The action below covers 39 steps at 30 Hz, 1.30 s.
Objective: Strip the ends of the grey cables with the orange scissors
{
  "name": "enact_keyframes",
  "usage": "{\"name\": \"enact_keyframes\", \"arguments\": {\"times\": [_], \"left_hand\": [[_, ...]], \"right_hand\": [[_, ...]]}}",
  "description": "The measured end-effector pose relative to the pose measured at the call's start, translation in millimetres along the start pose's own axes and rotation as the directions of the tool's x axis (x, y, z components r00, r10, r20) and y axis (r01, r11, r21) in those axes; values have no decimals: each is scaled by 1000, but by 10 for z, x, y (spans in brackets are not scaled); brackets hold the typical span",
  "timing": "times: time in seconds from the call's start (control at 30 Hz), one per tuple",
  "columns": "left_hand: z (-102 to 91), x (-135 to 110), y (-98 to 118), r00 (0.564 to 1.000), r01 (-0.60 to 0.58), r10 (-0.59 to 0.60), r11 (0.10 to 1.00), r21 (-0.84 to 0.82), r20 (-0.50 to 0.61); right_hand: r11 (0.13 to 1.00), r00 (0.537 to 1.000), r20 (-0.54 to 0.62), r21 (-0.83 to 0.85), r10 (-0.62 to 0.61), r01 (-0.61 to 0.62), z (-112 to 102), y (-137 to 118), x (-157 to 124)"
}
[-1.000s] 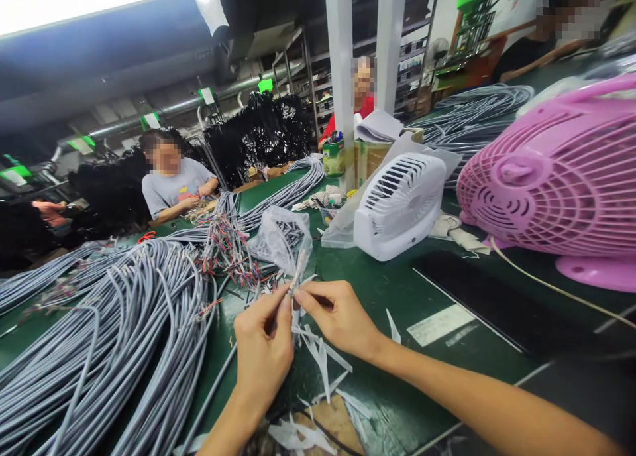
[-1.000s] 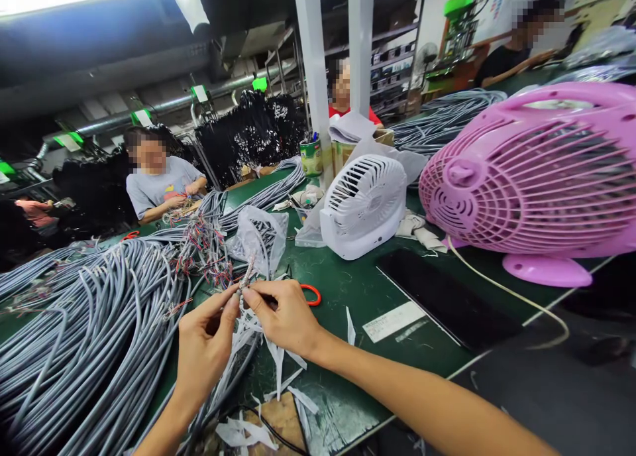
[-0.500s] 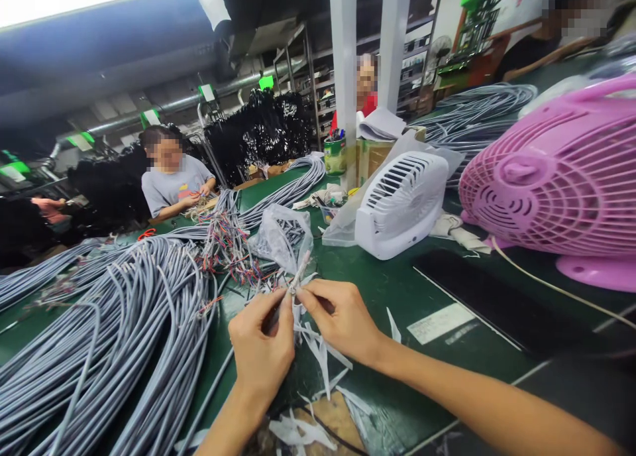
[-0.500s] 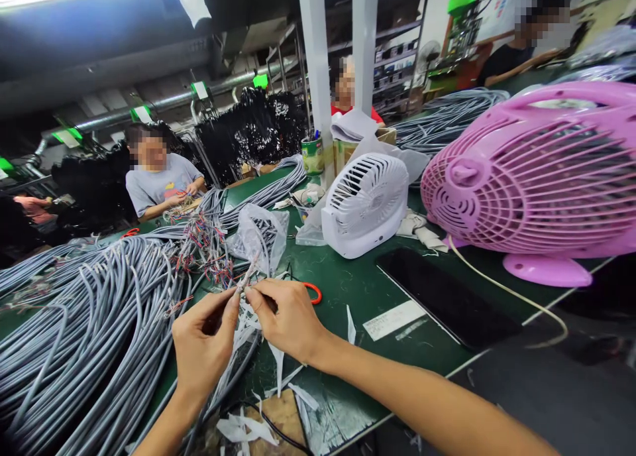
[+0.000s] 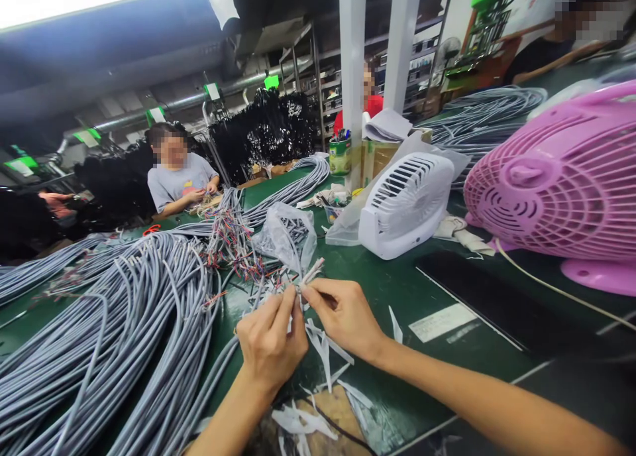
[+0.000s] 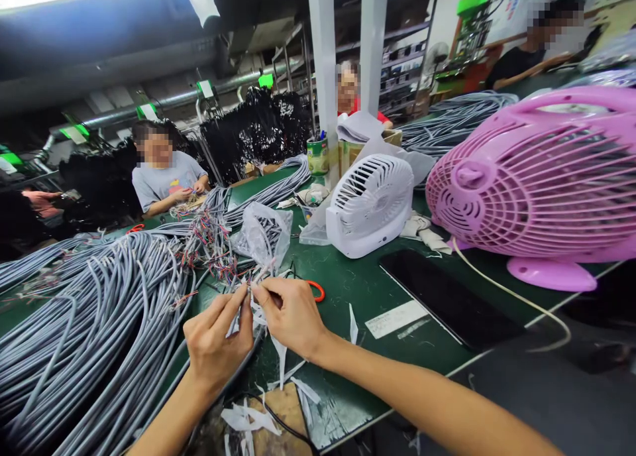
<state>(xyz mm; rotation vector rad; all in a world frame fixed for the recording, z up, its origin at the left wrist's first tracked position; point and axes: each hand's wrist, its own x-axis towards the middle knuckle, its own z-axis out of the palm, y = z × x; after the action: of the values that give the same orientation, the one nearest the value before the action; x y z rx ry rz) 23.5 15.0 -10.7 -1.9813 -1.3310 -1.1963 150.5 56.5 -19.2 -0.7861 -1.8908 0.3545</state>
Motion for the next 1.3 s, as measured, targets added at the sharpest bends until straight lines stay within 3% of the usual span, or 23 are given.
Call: {"name": "enact_keyframes", "arguments": {"times": [0.07,0.2,0.33,0.5,0.77,0.93,1.0,1.07,1.13,1.2,1.3], "left_hand": [[-15,18,9,998,41,-40,999,-2,41],[-66,92,25,958,258,-234,955,-144,163],[-74,109,11,920,389,-362,894,-223,152],[-68,97,15,953,303,-299,930,-210,50],[-77,99,43,974,227,-227,955,-190,24],[-72,54,53,992,121,-124,983,-140,-15],[-41,44,6,989,150,-149,982,-118,11],[6,53,-63,953,295,-284,949,-113,104],[45,79,-117,862,492,-456,858,-149,221],[50,113,-117,785,613,-547,754,-235,292],[-6,151,-23,770,638,-552,689,-344,321]], "right_hand": [[998,998,-45,-27,-51,50,19,-9,-18],[962,966,-107,-170,-234,214,30,-17,-43],[964,977,-55,-184,-208,195,-26,-13,-10],[967,969,-125,-167,-213,191,-76,-3,20],[962,970,-98,-182,-223,203,-68,3,17],[992,992,-56,-50,-115,112,-68,-6,26],[990,988,-66,11,-142,143,-78,-55,-5],[951,949,-95,49,-301,306,-91,-119,-54],[888,888,-110,69,-447,456,-99,-158,-91],[915,917,-87,74,-390,396,-98,-145,-88],[989,990,-20,53,-139,140,-89,-54,-15]]}}
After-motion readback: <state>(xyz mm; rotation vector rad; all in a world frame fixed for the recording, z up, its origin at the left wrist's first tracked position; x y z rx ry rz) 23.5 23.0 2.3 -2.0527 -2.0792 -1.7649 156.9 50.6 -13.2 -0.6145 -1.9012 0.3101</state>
